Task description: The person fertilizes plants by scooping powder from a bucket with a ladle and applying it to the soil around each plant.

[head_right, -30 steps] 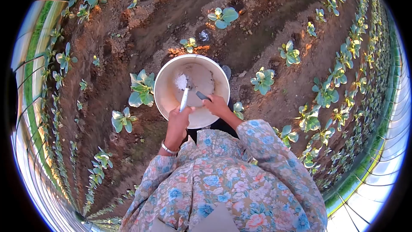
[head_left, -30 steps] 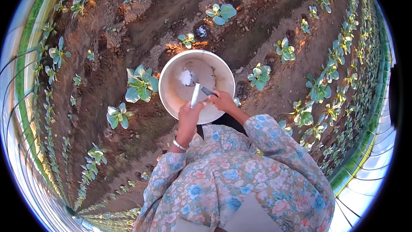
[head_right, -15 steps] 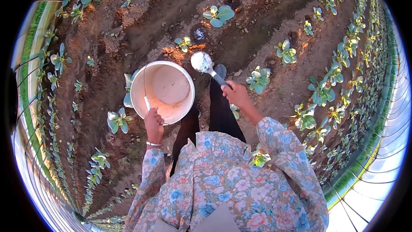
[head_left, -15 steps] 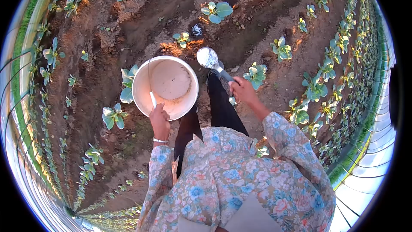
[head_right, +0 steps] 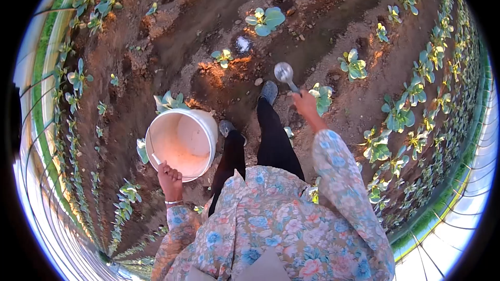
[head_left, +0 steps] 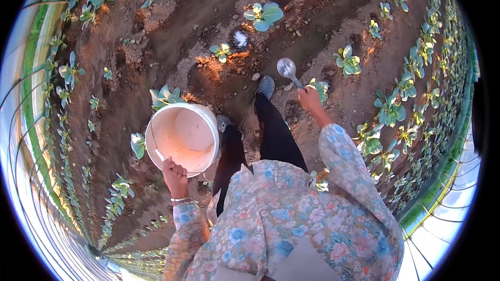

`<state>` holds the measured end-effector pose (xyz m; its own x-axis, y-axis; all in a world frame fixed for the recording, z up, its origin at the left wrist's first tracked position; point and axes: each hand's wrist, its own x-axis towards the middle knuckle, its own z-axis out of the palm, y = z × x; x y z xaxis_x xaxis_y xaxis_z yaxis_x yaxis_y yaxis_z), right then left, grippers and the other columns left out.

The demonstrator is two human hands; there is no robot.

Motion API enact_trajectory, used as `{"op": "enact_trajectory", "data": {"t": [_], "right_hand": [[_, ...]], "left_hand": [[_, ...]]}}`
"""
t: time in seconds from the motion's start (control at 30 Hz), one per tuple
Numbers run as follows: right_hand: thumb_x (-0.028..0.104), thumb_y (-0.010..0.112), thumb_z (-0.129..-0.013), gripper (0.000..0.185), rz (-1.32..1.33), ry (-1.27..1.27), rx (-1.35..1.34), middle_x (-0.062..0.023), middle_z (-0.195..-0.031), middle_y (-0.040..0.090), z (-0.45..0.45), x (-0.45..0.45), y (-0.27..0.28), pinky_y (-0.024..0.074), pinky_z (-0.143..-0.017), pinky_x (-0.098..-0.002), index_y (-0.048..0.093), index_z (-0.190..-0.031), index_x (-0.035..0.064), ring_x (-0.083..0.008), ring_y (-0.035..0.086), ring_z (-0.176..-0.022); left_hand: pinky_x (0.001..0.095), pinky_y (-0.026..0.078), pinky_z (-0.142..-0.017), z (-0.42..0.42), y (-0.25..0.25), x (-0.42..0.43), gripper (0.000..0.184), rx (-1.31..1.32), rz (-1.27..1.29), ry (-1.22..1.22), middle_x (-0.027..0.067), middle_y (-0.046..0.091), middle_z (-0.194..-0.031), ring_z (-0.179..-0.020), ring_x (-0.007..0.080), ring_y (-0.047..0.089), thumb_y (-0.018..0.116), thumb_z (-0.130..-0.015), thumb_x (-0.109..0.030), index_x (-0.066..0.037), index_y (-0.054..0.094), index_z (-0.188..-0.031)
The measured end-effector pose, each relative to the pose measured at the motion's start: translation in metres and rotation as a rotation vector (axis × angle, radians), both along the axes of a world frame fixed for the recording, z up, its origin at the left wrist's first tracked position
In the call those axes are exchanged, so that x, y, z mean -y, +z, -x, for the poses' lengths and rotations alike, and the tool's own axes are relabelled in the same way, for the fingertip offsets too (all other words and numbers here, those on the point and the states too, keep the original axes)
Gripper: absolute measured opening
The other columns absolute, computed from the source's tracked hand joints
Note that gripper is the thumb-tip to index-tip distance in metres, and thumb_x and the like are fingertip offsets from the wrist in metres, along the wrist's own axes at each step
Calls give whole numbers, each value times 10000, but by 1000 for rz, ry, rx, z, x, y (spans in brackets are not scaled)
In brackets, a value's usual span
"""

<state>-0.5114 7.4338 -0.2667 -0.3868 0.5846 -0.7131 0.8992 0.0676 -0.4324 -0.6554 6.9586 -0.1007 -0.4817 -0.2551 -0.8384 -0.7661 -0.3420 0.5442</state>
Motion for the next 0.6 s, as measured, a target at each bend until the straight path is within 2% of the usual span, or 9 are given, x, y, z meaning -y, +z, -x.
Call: {"op": "enact_trajectory", "data": {"t": [0.07, 0.17, 0.23, 0.3, 0.43, 0.53, 0.57, 0.6], "right_hand": [[332, 552, -819, 315, 176, -136, 26, -70, -620, 610, -42, -18, 12, 464, -468, -339, 610, -820, 22, -185, 576, -490], [287, 564, -823, 261, 131, -204, 103, -55, -620, 597, -112, -47, -2, 429, -400, -304, 606, -809, 30, -150, 530, -438], [259, 565, -825, 235, 196, -390, 82, -50, -620, 587, -130, -67, 6, 426, -395, -296, 599, -804, 27, -133, 519, -440], [246, 561, -830, 232, 207, -530, 63, -55, -618, 579, -128, -80, 41, 426, -393, -297, 587, -798, 17, -118, 512, -443], [263, 570, -819, 252, 120, -544, -73, -62, -613, 580, -133, -111, 33, 421, -386, -302, 588, -803, 13, -127, 517, -441], [290, 567, -806, 292, 63, -346, -99, -73, -616, 582, -112, -132, 33, 431, -401, -315, 586, -781, 0, -156, 538, -453], [297, 566, -802, 300, 20, -308, -116, -78, -621, 587, -97, -133, 46, 440, -427, -324, 587, -775, -1, -169, 549, -471], [305, 565, -798, 308, -23, -271, -136, -84, -625, 591, -81, -134, 61, 449, -452, -334, 589, -769, -1, -182, 561, -489]], "left_hand": [[239, 207, -344, 6, 6, -9, 331, 40, 35, 29, -75, 236, -429, -330, 71, 214, 577, -816, -253, -184, 367, -569], [238, 182, -339, 10, 20, -29, 368, 30, 19, 78, -79, 216, -425, -327, 73, 196, 574, -809, -259, -197, 331, -540], [237, 174, -347, 16, 23, -44, 385, 22, 0, 97, -76, 203, -426, -336, 74, 182, 563, -810, -247, -200, 305, -529], [239, 174, -350, 22, 26, -56, 386, 30, -2, 130, -76, 200, -428, -338, 77, 176, 558, -812, -246, -198, 301, -528], [250, 172, -364, 32, 28, -70, 414, 36, -25, 198, -82, 170, -415, -331, 85, 159, 553, -807, -249, -201, 278, -501], [256, 176, -378, 32, 23, -76, 413, 3, -200, 207, -85, 175, -415, -336, 87, 165, 554, -802, -239, -200, 278, -498], [246, 175, -355, 35, 27, -94, 421, 19, -113, 235, -79, 169, -382, -310, 91, 170, 556, -811, -254, -200, 291, -488], [247, 177, -355, 38, 27, -100, 421, 21, -131, 232, -78, 171, -382, -309, 91, 171, 556, -811, -256, -200, 292, -488]]}}
